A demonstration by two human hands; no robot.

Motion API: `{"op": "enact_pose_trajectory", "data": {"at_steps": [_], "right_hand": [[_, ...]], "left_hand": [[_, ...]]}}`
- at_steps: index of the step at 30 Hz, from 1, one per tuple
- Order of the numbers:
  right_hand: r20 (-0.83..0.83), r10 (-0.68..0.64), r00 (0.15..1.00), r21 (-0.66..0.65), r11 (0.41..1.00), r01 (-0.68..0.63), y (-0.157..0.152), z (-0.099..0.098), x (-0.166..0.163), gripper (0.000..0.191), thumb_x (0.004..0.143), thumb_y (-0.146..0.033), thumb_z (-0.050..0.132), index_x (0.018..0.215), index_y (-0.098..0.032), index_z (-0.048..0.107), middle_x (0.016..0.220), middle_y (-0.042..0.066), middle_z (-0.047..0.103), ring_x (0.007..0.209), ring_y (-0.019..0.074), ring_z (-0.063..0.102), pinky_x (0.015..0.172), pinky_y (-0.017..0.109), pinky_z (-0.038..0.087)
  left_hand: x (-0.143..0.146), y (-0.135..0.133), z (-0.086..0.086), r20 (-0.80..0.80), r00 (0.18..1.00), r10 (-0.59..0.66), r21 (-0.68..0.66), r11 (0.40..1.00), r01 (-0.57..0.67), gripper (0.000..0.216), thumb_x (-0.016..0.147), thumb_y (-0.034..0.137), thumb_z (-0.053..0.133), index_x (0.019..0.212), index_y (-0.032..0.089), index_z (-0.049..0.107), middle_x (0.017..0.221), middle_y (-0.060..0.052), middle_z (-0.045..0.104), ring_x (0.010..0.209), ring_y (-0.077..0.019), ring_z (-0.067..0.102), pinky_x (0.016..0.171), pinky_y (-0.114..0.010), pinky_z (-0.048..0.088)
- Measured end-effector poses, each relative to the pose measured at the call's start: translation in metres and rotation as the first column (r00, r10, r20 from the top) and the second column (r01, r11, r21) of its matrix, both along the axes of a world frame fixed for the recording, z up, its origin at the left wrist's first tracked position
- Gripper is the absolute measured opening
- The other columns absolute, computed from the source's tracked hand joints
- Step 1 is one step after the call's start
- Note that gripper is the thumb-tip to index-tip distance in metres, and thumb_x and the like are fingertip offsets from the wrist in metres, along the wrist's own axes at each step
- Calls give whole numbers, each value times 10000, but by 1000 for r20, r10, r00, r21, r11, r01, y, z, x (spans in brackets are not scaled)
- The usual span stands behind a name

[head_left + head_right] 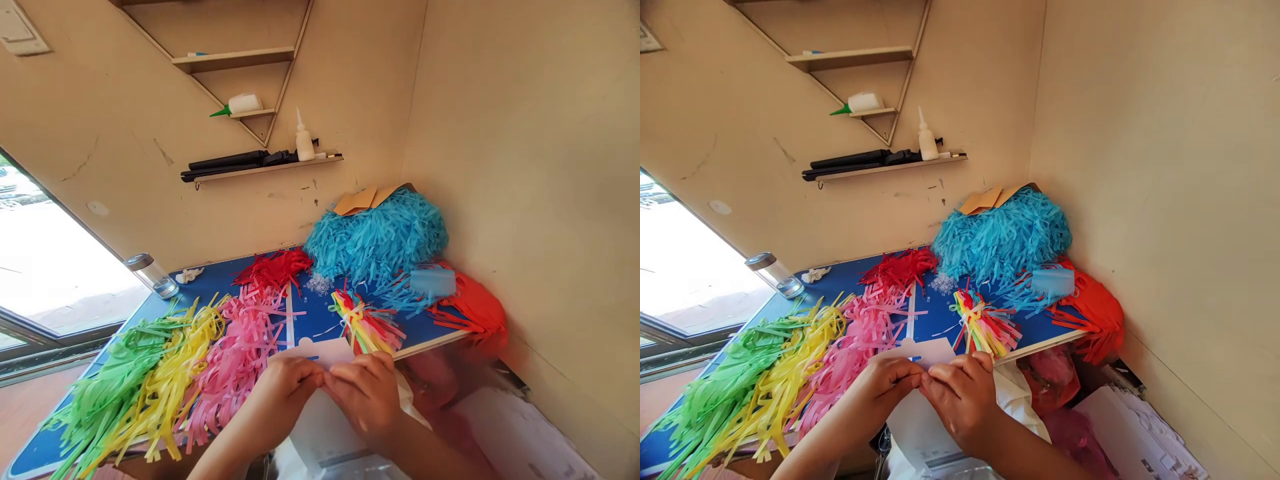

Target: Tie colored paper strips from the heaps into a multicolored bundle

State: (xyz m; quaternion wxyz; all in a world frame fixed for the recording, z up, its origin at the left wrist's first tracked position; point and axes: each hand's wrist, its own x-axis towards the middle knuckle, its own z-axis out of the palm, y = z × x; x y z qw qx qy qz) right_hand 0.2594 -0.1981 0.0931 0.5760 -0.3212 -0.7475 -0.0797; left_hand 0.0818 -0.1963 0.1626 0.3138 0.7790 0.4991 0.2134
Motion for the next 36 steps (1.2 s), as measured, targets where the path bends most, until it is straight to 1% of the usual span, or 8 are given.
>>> {"op": "enact_pose_trajectory", "data": {"at_steps": [4, 7, 14, 17, 20, 24, 30, 36], "right_hand": [[-111, 29, 993, -155, 987, -46, -12, -8, 20, 383, 916, -453, 614, 1230, -234, 600, 1103, 89, 695, 953, 239, 650, 806, 367, 500], [-47, 207, 977, -290, 933, -211, -24, -10, 21, 374, 971, -430, 515, 1265, -208, 576, 1002, 80, 716, 808, 203, 677, 673, 308, 542], [191, 217, 957, 127, 962, -243, -40, -3, -44, 163, 886, -180, 633, 1043, -208, 672, 782, 4, 752, 530, 129, 613, 448, 261, 454], [229, 375, 899, 103, 908, -405, -48, -14, -77, 84, 909, -271, 615, 958, -242, 676, 835, -26, 752, 558, 108, 620, 468, 229, 475], [94, 635, 766, -122, 771, -625, -58, -30, -96, 174, 932, -387, 584, 1024, -250, 638, 939, -10, 731, 752, 129, 671, 651, 226, 538], [-180, 680, 710, -463, 578, -671, -64, -33, -101, 192, 871, -299, 643, 1024, -198, 588, 972, 48, 666, 864, 174, 643, 763, 266, 533], [-247, 630, 737, -717, 393, -576, -57, -20, -112, 481, 696, -90, 745, 1140, -210, 603, 1001, 30, 639, 849, 182, 619, 729, 272, 526], [-246, 638, 730, -789, 305, -533, -58, -26, -123, 269, 702, -53, 735, 911, -209, 668, 869, -7, 647, 749, 151, 618, 640, 232, 478]], "left_hand": [[-8, -14, 1, 51, 999, -14, 27, 1000, 13, 237, 918, 341, 535, 953, 239, 746, 964, -55, 751, 926, -208, 665, 810, -261, 484], [-16, -29, 5, 97, 995, -34, 96, 995, 25, 263, 938, 363, 509, 979, 251, 744, 1026, -63, 742, 1006, -213, 651, 877, -271, 480], [-61, -59, 26, -48, 961, 271, 323, 915, -242, 568, 912, 598, 376, 535, 242, 609, 538, -16, 584, 569, -178, 533, 723, -314, 481], [-81, -79, 17, -88, 862, 499, 155, 862, -483, 515, 767, 648, 589, 475, 224, 558, 521, -3, 546, 567, -167, 508, 590, -276, 437], [-89, -103, -3, 20, 723, 691, -263, 701, -663, 507, 577, 623, 766, 460, 203, 509, 478, 28, 496, 487, -126, 441, 461, -242, 350], [-89, -131, -20, 291, 450, 844, -750, 494, -440, 414, 554, 509, 839, 670, 153, 663, 629, -24, 676, 552, -148, 577, 541, -253, 443], [-91, -140, -16, 425, 285, 859, -857, 483, -178, 298, 562, 263, 851, 791, 112, 733, 672, -65, 715, 643, -201, 678, 695, -315, 505], [-96, -143, -29, 304, 290, 907, -884, 382, -270, 376, 526, 226, 825, 873, 133, 714, 670, -25, 689, 645, -204, 662, 621, -297, 478]]}}
